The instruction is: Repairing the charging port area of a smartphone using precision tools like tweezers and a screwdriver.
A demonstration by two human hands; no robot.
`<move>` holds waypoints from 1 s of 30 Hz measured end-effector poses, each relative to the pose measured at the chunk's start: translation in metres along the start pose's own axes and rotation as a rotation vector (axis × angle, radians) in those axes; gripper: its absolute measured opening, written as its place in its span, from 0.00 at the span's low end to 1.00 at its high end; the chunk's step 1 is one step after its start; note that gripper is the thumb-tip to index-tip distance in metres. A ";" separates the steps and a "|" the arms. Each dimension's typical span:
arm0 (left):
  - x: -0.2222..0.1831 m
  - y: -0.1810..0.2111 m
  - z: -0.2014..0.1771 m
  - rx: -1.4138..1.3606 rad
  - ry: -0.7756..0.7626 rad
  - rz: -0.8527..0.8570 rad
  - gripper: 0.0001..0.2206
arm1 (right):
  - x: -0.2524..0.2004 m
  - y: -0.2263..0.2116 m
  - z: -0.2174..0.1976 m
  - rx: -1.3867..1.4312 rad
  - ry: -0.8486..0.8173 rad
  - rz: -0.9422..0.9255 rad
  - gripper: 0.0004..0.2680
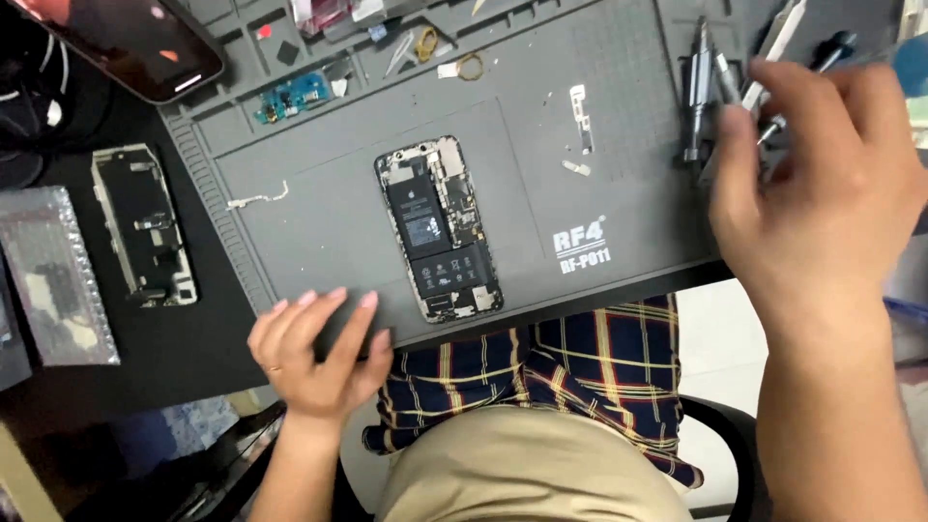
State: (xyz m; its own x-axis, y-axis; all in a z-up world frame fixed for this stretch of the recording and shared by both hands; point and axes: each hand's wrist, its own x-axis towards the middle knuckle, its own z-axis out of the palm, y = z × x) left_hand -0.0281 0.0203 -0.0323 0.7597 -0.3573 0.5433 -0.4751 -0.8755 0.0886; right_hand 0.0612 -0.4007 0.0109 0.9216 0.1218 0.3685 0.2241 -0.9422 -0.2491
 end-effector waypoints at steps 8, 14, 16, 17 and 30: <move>-0.001 0.004 0.004 0.078 0.093 0.028 0.13 | -0.058 0.087 0.036 -0.296 -0.243 0.065 0.14; 0.001 0.004 0.003 0.062 0.080 0.047 0.12 | -0.016 0.032 -0.009 -0.170 -0.292 0.044 0.09; 0.000 0.004 0.003 0.067 0.077 0.043 0.14 | -0.017 0.033 -0.008 -0.245 -0.367 0.124 0.05; 0.001 0.005 0.004 0.069 0.081 0.041 0.14 | -0.018 0.034 -0.010 -0.246 -0.363 0.120 0.05; 0.011 0.007 0.003 0.092 0.067 0.019 0.13 | -0.105 0.037 -0.020 0.764 -0.072 0.433 0.05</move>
State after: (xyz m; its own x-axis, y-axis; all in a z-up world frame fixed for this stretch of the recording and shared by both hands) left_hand -0.0213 0.0093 -0.0284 0.7180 -0.3541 0.5993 -0.4437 -0.8962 0.0022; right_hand -0.0333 -0.4543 -0.0189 0.9866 -0.1544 0.0524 -0.0225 -0.4471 -0.8942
